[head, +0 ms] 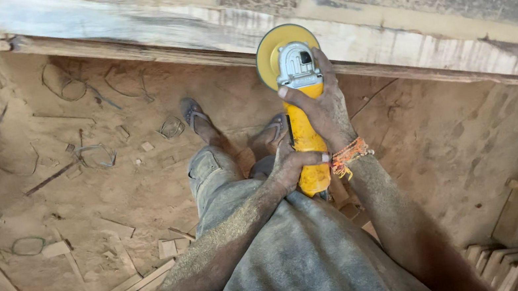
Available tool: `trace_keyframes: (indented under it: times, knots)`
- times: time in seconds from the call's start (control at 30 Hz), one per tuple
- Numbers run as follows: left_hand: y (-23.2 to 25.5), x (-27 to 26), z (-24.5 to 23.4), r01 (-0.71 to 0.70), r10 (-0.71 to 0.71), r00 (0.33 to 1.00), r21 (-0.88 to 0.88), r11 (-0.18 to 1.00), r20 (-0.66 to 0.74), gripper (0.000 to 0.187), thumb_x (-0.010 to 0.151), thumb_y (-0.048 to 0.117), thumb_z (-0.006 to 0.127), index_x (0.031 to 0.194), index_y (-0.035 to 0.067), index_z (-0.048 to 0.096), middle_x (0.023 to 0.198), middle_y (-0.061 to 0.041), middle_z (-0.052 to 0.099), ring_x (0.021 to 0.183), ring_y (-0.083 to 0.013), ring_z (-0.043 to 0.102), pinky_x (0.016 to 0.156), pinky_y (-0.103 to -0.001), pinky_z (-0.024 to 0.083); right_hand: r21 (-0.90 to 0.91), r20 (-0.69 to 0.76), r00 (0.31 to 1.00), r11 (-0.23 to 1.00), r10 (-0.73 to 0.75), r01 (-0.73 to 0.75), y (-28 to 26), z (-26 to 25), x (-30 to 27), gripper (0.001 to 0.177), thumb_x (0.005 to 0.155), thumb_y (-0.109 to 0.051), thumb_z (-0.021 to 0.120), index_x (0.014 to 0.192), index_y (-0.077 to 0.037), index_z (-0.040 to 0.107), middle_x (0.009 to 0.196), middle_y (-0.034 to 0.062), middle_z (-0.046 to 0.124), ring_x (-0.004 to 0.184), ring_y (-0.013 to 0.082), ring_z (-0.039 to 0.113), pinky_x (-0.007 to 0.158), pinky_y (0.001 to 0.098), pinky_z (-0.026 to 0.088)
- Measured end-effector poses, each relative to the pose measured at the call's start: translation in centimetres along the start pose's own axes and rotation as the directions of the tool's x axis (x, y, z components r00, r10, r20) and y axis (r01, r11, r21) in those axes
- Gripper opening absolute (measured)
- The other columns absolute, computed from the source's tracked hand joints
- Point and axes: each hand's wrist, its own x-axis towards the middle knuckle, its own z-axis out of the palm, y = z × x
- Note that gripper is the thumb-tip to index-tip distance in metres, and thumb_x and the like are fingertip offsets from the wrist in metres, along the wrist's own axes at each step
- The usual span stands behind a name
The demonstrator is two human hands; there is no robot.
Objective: The person sands wooden panels using a power grinder, moving the tool across the flat surfaces and along the edges.
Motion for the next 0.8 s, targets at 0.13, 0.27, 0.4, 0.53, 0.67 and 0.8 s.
trace_keyframes:
  times: [0.13, 0.27, 0.4, 0.53, 0.67, 0.8]
  knots:
    - [-1.5, 1.7, 1.3, -0.055, 0.052, 0.998, 0.069, 0.996, 0.044, 0.056, 0.073, 0.002, 0.077, 0.126, 0.0, 0.059, 0.098, -0.009, 0.069, 0.087, -0.0234, 0.071, 0.078, -0.038, 0.06, -0.045, -0.06, 0.994, 0.995, -0.089, 0.086, 3.2, -3.6, 0.8, 0.101, 0.081, -0.026, 0.089, 0.16, -0.001, 0.03, 0.151, 0.0194, 0.052, 0.133, 0.0252, 0.059, 0.108, 0.0352, 0.053]
    - [-2.3, 3.9, 2.8, 0.067, -0.084, 0.991, 0.164, 0.984, 0.102, 0.054, 0.07, 0.004, 0.077, 0.121, 0.0, 0.06, 0.096, -0.011, 0.068, 0.084, -0.0249, 0.069, 0.074, -0.039, 0.06, 0.059, -0.162, 0.982, 0.993, -0.095, 0.106, 4.9, -7.1, 1.4, 0.093, 0.084, -0.021, 0.088, 0.159, -0.002, 0.036, 0.149, 0.0167, 0.053, 0.131, 0.0259, 0.06, 0.107, 0.0359, 0.057]
    - [-2.3, 5.5, 3.6, 0.001, -0.018, 0.998, 0.291, 0.957, 0.055, 0.056, 0.069, 0.005, 0.08, 0.121, 0.003, 0.058, 0.098, -0.008, 0.068, 0.089, -0.0214, 0.07, 0.079, -0.036, 0.06, 0.191, -0.188, 0.982, 0.981, 0.02, 0.017, 4.3, -8.3, 1.9, 0.093, 0.08, -0.021, 0.084, 0.157, -0.005, 0.034, 0.14, 0.0146, 0.056, 0.12, 0.0257, 0.064, 0.096, 0.0356, 0.06]
    - [-0.2, 5.8, 2.0, -0.011, -0.001, 0.999, 0.254, 0.967, 0.049, 0.054, 0.07, 0.007, 0.08, 0.119, 0.001, 0.06, 0.096, -0.009, 0.07, 0.084, -0.0219, 0.071, 0.076, -0.038, 0.061, 0.208, -0.111, 0.993, 0.976, -0.047, 0.069, 2.4, -5.7, 3.6, 0.095, 0.08, -0.022, 0.086, 0.158, -0.005, 0.033, 0.146, 0.0169, 0.055, 0.127, 0.0268, 0.062, 0.102, 0.036, 0.059]
    - [3.2, 3.8, -1.7, 0.021, -0.006, 0.998, 0.223, 0.975, -0.068, 0.042, 0.075, 0.008, 0.08, 0.11, -0.009, 0.067, 0.09, -0.015, 0.074, 0.076, -0.0257, 0.073, 0.07, -0.038, 0.063, 0.026, -0.027, 0.983, 0.983, -0.183, 0.184, 0.2, 0.1, 5.0, 0.099, 0.083, -0.027, 0.092, 0.161, -0.003, 0.035, 0.155, 0.0204, 0.051, 0.141, 0.0293, 0.054, 0.117, 0.0377, 0.049]
    - [7.5, 1.1, -4.3, -0.097, 0.111, 0.985, 0.105, 0.99, -0.132, 0.04, 0.074, 0.006, 0.078, 0.109, -0.006, 0.064, 0.088, -0.014, 0.072, 0.074, -0.0261, 0.073, 0.068, -0.041, 0.064, -0.015, 0.096, 0.968, 0.972, -0.232, 0.234, -2.7, 7.1, 6.2, 0.107, 0.077, -0.037, 0.092, 0.157, 0.0, 0.033, 0.153, 0.023, 0.051, 0.14, 0.0317, 0.056, 0.118, 0.0382, 0.047]
